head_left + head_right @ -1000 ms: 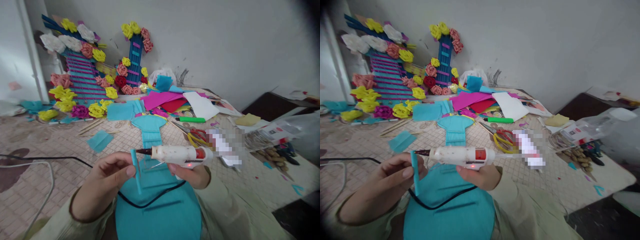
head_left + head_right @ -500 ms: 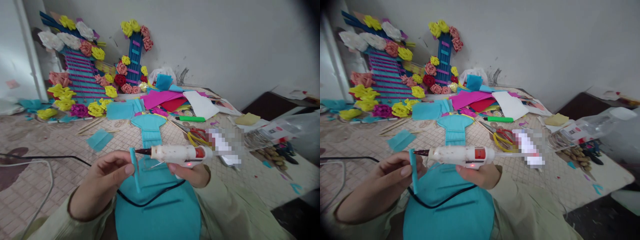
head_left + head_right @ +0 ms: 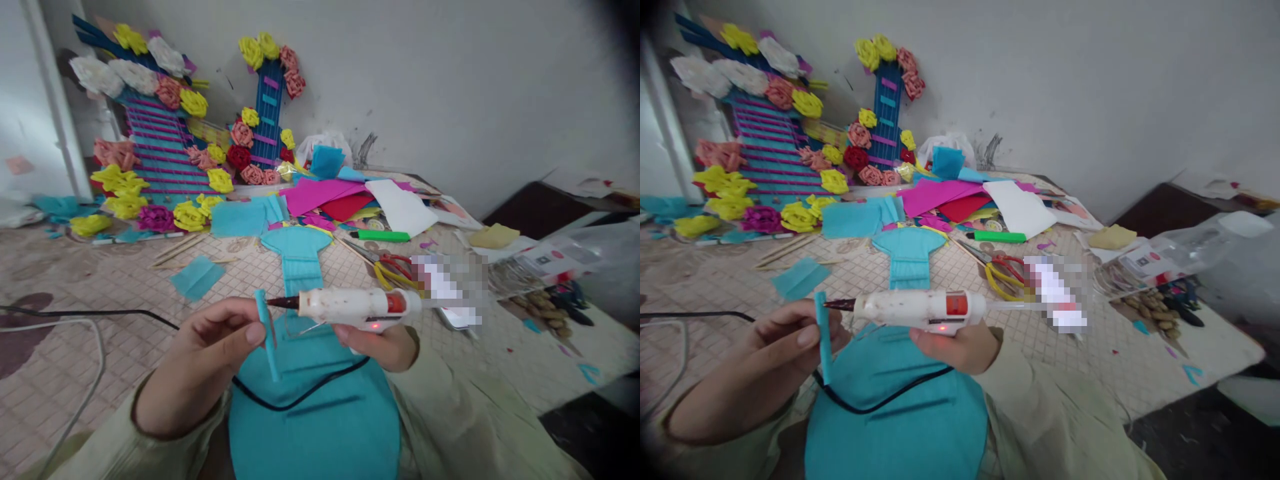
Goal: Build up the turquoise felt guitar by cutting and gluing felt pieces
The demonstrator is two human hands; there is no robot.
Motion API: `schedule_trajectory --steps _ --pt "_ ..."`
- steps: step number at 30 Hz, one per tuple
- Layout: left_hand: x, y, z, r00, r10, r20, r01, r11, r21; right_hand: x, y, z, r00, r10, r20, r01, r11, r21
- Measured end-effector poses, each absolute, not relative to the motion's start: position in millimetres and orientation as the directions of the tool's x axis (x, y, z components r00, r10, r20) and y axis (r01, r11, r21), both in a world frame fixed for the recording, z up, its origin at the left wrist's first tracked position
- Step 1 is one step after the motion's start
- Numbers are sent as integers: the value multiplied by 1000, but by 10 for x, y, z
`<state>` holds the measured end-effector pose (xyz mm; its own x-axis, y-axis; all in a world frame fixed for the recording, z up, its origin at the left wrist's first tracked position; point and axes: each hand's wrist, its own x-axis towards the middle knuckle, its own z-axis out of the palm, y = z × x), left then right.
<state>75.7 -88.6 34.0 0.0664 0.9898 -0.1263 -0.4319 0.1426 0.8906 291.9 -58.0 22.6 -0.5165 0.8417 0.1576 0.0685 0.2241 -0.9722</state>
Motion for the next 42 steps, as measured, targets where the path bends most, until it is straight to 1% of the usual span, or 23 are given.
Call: schedule_trajectory --steps 3,7,14,22,32,42 --pt "765 -887 342 57 989 -140 -440 150 886 2917 -575 219 -551 801 234 98 340 -935" --pt "773 -883 340 29 987 -157 -453 153 878 2906 -568 245 -560 772 299 79 410 -909" --pt "736 -898 333 14 981 -192 -455 177 873 2906 -576 258 -574 753 322 68 436 -897" --pt "703 -894 290 62 980 -190 -486 196 852 2909 -569 234 -588 751 302 71 420 -905" --pt "682 -876 307 52 976 -209 -478 208 853 2904 -540 233 -606 663 439 -52 518 -854" --pt "634 -882 286 133 974 -184 -497 227 837 2906 -547 178 -582 665 467 -83 524 -848"
